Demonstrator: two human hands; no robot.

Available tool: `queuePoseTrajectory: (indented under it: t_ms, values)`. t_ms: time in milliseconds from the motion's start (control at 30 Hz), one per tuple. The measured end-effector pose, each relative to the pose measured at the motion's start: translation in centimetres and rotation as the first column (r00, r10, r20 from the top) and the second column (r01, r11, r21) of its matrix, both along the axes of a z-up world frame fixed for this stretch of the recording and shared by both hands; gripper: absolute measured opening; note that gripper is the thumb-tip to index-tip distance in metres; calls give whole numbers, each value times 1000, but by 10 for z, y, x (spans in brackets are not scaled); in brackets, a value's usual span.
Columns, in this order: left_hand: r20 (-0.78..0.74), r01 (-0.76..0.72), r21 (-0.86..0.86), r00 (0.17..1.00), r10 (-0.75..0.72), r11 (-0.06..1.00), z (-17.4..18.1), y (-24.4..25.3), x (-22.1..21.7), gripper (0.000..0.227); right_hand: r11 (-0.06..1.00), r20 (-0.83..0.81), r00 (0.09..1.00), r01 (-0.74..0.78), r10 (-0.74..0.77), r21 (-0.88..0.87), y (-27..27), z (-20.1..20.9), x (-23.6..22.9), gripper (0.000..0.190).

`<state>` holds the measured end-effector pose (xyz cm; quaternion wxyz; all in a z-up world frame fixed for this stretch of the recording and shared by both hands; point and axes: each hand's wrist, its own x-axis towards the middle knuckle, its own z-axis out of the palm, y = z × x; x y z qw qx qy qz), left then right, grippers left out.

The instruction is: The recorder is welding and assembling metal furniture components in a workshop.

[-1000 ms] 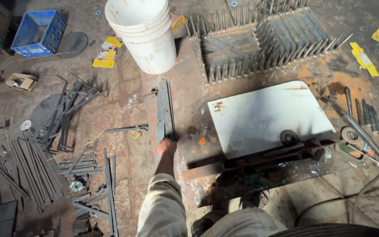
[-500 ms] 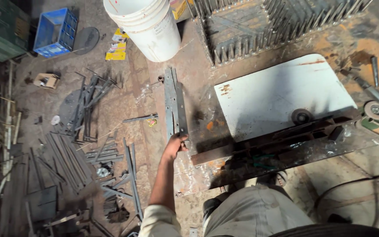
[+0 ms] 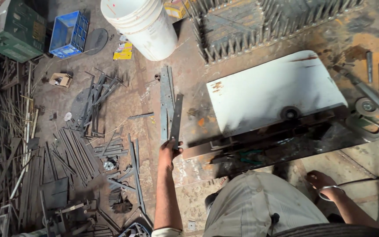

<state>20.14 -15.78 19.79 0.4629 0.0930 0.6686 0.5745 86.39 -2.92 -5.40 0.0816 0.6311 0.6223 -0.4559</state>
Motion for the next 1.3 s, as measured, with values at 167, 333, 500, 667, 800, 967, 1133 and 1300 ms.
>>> queuePoseTrajectory:
  t_ms: [167, 333, 500, 667, 800, 967, 1133, 1300]
  values:
    - [-71, -134, 49, 988, 138, 990, 35, 15, 39, 36, 998, 20, 998, -56, 56, -30, 18, 6, 39, 46]
    - [-80, -221, 50, 971, 225, 974, 104, -3, 82, 36, 972, -128, 964, -236, 233, -8, -6, -109, 132, 36]
    - [-219, -140, 114, 962, 163, 984, 175, -22, 133, 39, 991, 46, 998, -45, 52, -130, -10, -66, 121, 35]
    - [-312, 21, 298, 947, 77, 954, 226, -46, 176, 40, 955, 15, 956, -293, 294, -48, 36, -64, 112, 34]
    - [-326, 169, 442, 945, -18, 881, 225, -60, 193, 44, 976, -185, 967, -196, 177, -92, 92, 9, 84, 39]
    - [-256, 291, 487, 949, -184, 824, 207, -57, 231, 51, 991, -541, 833, 64, -117, -116, 141, 189, 33, 52]
    - [-205, 444, 416, 896, -394, 794, 189, -44, 258, 50, 923, -897, 221, 134, -382, -360, 161, 317, -4, 41]
    - [-150, 394, 335, 919, -365, 856, 168, -58, 279, 49, 893, -868, 251, 262, -429, -366, 164, 285, 18, 28]
